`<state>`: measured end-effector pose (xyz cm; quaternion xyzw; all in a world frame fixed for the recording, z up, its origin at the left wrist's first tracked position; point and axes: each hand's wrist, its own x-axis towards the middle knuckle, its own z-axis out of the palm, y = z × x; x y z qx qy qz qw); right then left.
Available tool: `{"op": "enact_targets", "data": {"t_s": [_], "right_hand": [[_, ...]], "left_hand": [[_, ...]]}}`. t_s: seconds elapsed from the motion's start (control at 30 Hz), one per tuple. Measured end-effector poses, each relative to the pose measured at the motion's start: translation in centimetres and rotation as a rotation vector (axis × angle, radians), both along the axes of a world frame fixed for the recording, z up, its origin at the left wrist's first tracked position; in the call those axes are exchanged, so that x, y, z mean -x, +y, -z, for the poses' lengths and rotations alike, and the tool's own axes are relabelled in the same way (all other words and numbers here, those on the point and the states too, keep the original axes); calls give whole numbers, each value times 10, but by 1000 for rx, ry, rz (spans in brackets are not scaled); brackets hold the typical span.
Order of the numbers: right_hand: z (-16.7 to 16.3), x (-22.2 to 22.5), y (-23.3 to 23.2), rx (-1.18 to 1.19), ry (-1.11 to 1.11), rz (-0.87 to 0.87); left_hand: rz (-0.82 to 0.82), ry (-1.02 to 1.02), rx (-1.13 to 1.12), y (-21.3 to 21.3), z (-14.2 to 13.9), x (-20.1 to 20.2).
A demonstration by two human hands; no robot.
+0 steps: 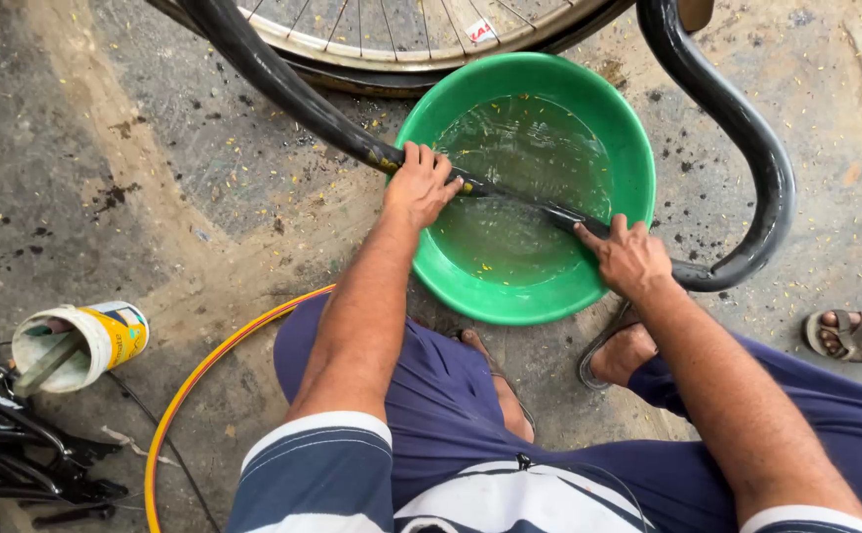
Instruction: The person submerges a bicycle inner tube in a green basin of water and rubs it with both hands to clean it. They repeatedly lift and re-submerge sections of the tube, then remove it from the water and inspect the surface.
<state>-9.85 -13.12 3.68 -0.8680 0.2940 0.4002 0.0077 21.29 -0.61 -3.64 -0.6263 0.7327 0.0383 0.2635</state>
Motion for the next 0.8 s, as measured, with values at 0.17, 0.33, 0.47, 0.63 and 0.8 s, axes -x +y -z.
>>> {"op": "enact_targets", "data": {"t_s": [0.17,0.33,0.47,0.63,0.8], "right_hand": [[16,-2,1,-10,96,27],[38,-4,3,35,106,-39],[47,-5,3,21,164,-34],[47,-6,3,20,195,-55],[45,-7,4,35,180,-71]], "left_hand": [[-35,-39,-86,-11,14,9],[-53,-78,-164,-18,21,15],[-64,-84,-176,-19,23,16],[-67,-81,-170,-20,22,16],[-81,-76,-186,-22,22,17]]}}
